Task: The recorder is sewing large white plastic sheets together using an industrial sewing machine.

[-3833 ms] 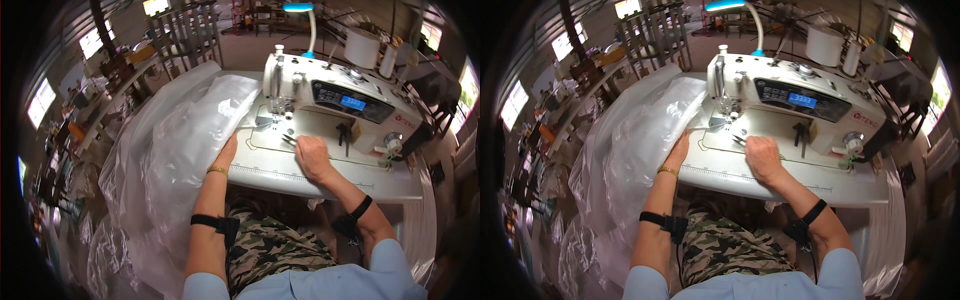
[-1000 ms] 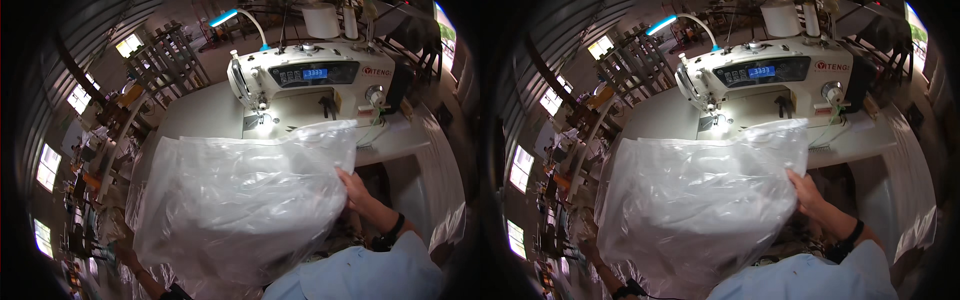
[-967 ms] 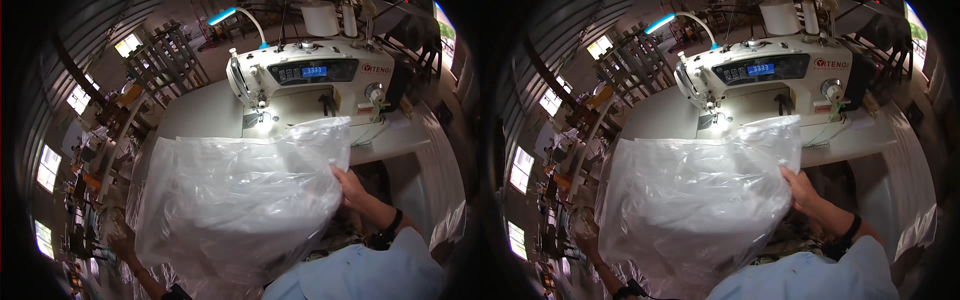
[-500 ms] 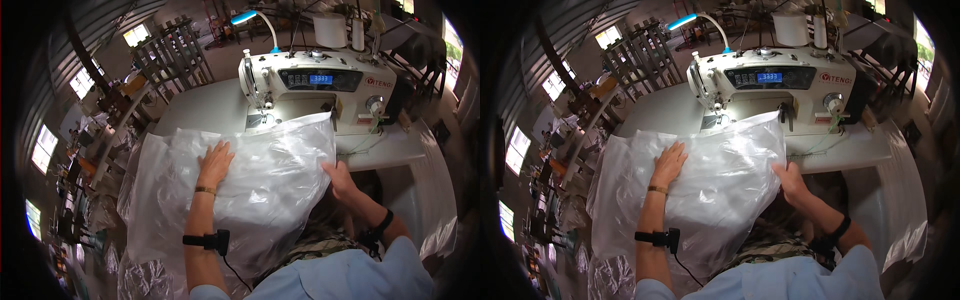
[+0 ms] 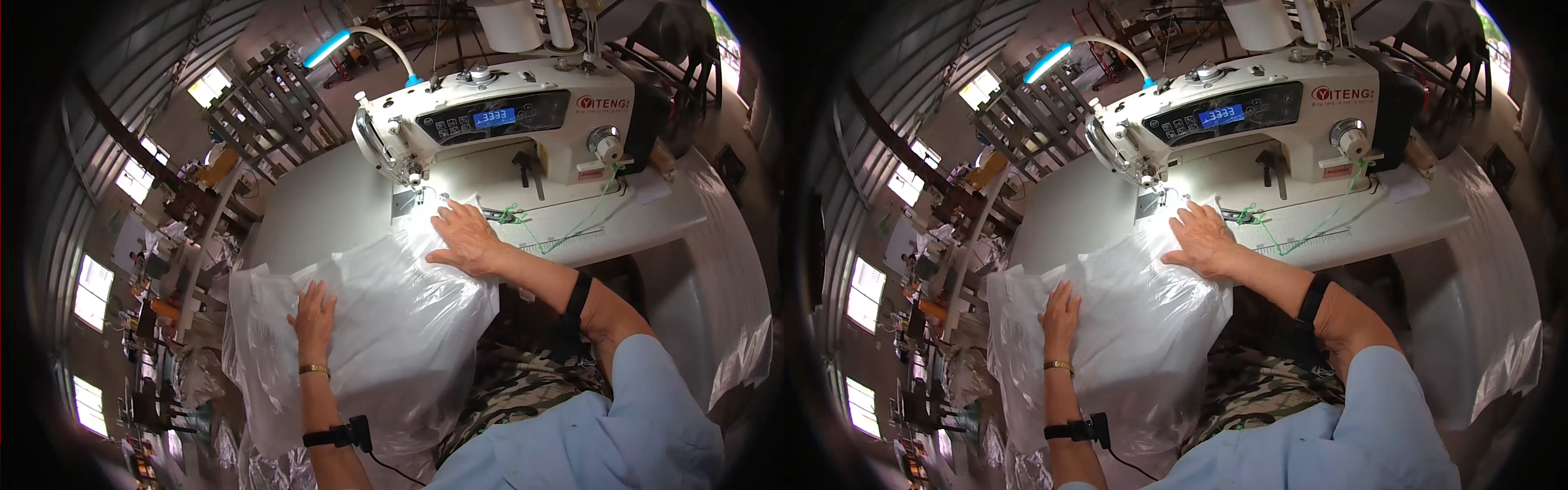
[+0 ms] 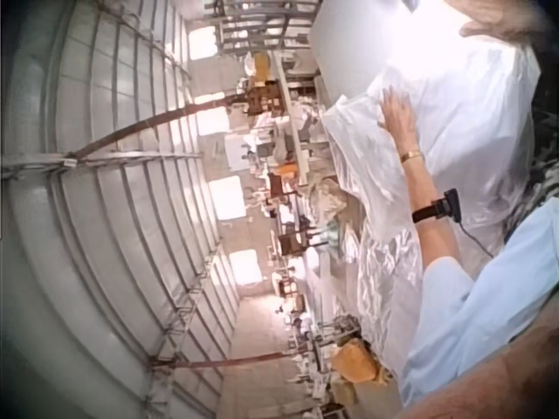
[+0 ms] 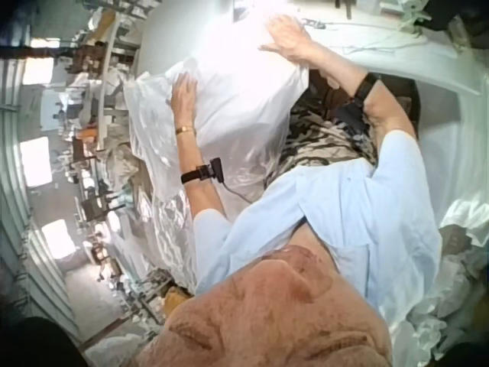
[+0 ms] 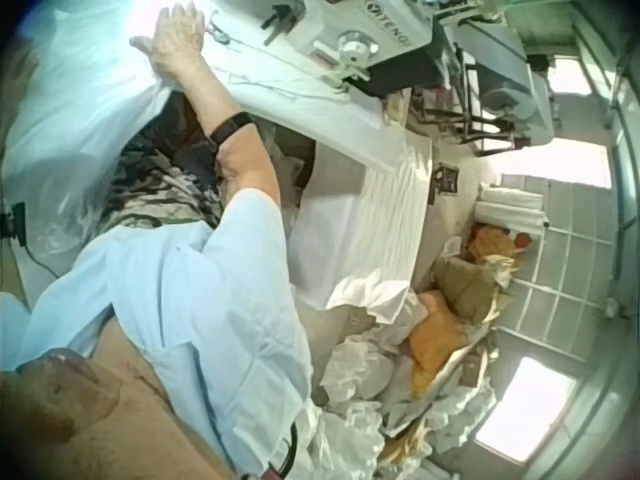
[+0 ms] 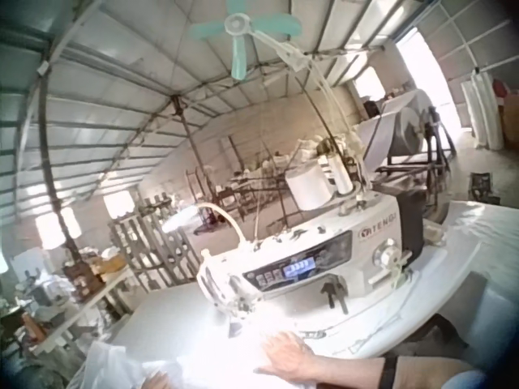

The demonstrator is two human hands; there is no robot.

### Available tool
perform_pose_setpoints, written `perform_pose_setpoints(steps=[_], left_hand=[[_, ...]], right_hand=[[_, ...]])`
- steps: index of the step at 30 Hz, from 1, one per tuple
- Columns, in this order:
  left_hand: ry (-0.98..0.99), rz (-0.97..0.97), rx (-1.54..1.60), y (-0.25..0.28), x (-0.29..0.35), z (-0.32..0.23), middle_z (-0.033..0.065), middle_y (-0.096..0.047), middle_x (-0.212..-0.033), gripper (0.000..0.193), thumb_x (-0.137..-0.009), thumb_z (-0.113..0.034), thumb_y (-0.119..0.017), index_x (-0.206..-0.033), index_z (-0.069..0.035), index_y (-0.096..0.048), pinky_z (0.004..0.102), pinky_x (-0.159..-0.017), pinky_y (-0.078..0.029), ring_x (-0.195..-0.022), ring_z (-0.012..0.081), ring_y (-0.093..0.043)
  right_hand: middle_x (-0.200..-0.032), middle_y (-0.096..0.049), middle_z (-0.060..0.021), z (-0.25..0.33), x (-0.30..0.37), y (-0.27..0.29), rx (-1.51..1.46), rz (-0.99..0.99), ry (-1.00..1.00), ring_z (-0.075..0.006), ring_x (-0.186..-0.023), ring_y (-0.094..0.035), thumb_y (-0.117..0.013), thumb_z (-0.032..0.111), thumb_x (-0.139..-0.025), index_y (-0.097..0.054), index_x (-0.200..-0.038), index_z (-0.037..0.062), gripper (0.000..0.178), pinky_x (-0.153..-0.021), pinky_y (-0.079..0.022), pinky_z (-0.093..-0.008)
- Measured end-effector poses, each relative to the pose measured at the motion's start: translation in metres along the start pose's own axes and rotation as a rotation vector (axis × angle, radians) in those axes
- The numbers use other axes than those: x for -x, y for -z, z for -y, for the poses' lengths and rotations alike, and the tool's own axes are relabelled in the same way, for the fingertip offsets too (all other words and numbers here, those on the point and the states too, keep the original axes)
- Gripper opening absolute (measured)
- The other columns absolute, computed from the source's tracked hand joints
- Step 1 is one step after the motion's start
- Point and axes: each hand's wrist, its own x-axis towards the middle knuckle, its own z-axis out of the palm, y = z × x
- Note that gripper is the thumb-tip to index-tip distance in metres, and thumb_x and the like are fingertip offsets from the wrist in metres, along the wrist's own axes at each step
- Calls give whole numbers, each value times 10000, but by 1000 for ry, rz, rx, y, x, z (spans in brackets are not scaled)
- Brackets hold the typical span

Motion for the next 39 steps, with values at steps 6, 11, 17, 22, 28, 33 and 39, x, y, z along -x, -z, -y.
perform_pose_setpoints(steps=[6, 11, 17, 22, 28, 33, 39], left_hand=[[-181, 59, -146, 40, -29, -44, 163, -617, -1189, 292, -942, -300, -526, -1096, -89, -658, 613, -1021, -341, -1130, 359, -561], [-544, -25, 514, 8, -46, -160, 224, -632, -1023, 245, -943, -161, -568, -1117, 10, -593, 450, -838, -474, -982, 402, -602], [-427, -129, 201, -59, -73, -180, 170, -543, -1336, 405, -926, -275, -587, -1241, -25, -543, 561, -1010, -354, -1267, 316, -472], [-482, -103, 288, -66, -86, -171, 188, -527, -1366, 450, -927, -283, -593, -1260, 15, -542, 532, -1060, -330, -1314, 323, -445], [-455, -117, 353, -74, -99, -150, 237, -504, -1380, 431, -970, -252, -548, -1265, 62, -554, 402, -1086, -321, -1296, 357, -460], [-457, -74, 236, -67, -103, -150, 213, -464, -1430, 471, -990, -296, -517, -1321, 39, -524, 397, -1098, -300, -1352, 324, -408], [-466, -62, 200, -74, -115, -145, 193, -444, -1454, 523, -1002, -356, -494, -1362, 25, -492, 384, -1109, -301, -1366, 314, -397]], right_hand=[[-1352, -484, -245, -10, 7, -10, 19, 56, -50, -362, -1336, -365, -593, 606, -838, -567, -1205, -36, 740, -1078, -280, -431], [-1315, -513, -252, -7, -13, -18, -20, 30, -47, -373, -1325, -384, -625, 559, -827, -597, -1165, -41, 689, -1082, -279, -434], [-1302, -527, -241, -28, -18, -27, -68, -10, -23, -357, -1335, -385, -630, 518, -843, -607, -1127, -35, 622, -1085, -286, -449], [-1147, -580, -200, -30, -18, -19, -63, -61, -83, -320, -1183, -483, -686, 467, -784, -625, -1034, -48, 576, -994, -351, -428], [-1271, -581, -172, -10, 11, -11, -45, -205, 0, -285, -1319, -426, -675, 450, -823, -584, -1210, -5, 604, -1158, -236, -464], [-1123, -614, -66, -4, 156, 52, -144, -444, 198, -228, -1123, -565, -727, 293, -811, -606, -1102, 116, 362, -1053, -377, -454], [-1434, -401, -186, -108, 407, 86, 575, 59, -958, -363, -1371, -326, -760, 340, -765, -468, -1346, 33, 720, -1098, -300, -474]])
